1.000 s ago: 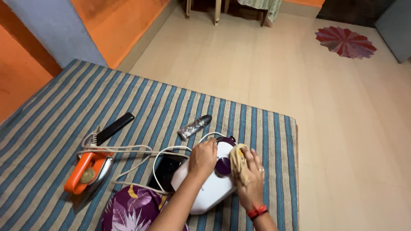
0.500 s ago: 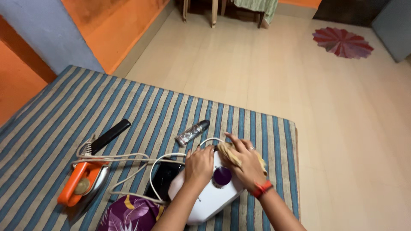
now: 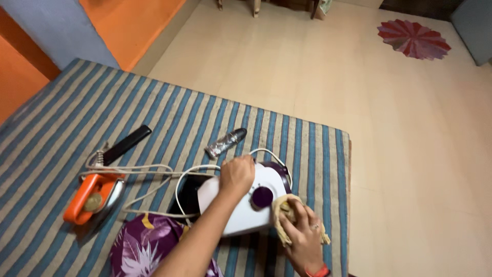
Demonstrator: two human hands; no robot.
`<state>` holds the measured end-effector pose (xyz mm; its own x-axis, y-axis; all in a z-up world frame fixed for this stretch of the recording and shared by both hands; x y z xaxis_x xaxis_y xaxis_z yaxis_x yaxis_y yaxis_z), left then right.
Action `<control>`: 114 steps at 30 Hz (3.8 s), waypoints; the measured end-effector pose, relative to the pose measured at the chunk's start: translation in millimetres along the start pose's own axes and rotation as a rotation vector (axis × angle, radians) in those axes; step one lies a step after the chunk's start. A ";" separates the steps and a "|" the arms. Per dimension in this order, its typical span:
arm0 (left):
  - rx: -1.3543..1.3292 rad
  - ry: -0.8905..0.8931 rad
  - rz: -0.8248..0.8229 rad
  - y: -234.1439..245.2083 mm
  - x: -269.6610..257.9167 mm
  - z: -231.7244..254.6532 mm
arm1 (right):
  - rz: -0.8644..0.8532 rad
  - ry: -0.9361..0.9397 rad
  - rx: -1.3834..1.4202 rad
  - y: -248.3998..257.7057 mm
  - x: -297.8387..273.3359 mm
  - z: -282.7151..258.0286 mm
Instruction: The person cleans a mixer base by wiping the exterior housing, the bottom surface, and the power cord using a cloth.
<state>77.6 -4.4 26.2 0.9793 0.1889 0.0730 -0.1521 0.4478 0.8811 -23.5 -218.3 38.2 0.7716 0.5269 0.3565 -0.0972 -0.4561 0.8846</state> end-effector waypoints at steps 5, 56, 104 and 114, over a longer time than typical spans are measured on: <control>-0.002 0.050 0.045 4.8 6.9 -11.2 | -0.030 0.106 -0.049 -21.4 -16.2 -22.2; 0.130 0.223 -0.038 16.4 -22.1 -0.2 | -0.126 -0.042 0.170 -6.3 106.2 11.7; 0.091 0.056 0.096 19.5 -18.7 -0.9 | 0.228 -0.115 -0.082 -3.8 43.1 -27.1; 0.070 0.038 0.167 31.6 -28.4 8.1 | 0.170 -0.103 0.078 -17.9 0.2 -38.1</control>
<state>46.1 -2.7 55.8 0.9352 0.2892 0.2044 -0.3012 0.3459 0.8886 -45.6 -182.7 33.9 0.8090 0.3634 0.4619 -0.1854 -0.5881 0.7873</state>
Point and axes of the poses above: each hand's wrist, its own x-axis towards the middle knuckle, its own y-axis out of the back of the hand, z = x × y, the point moved 8 cm from there along x, towards the middle knuckle, and after that the axes turned 6 degrees about -z, right-handed, at the moved point
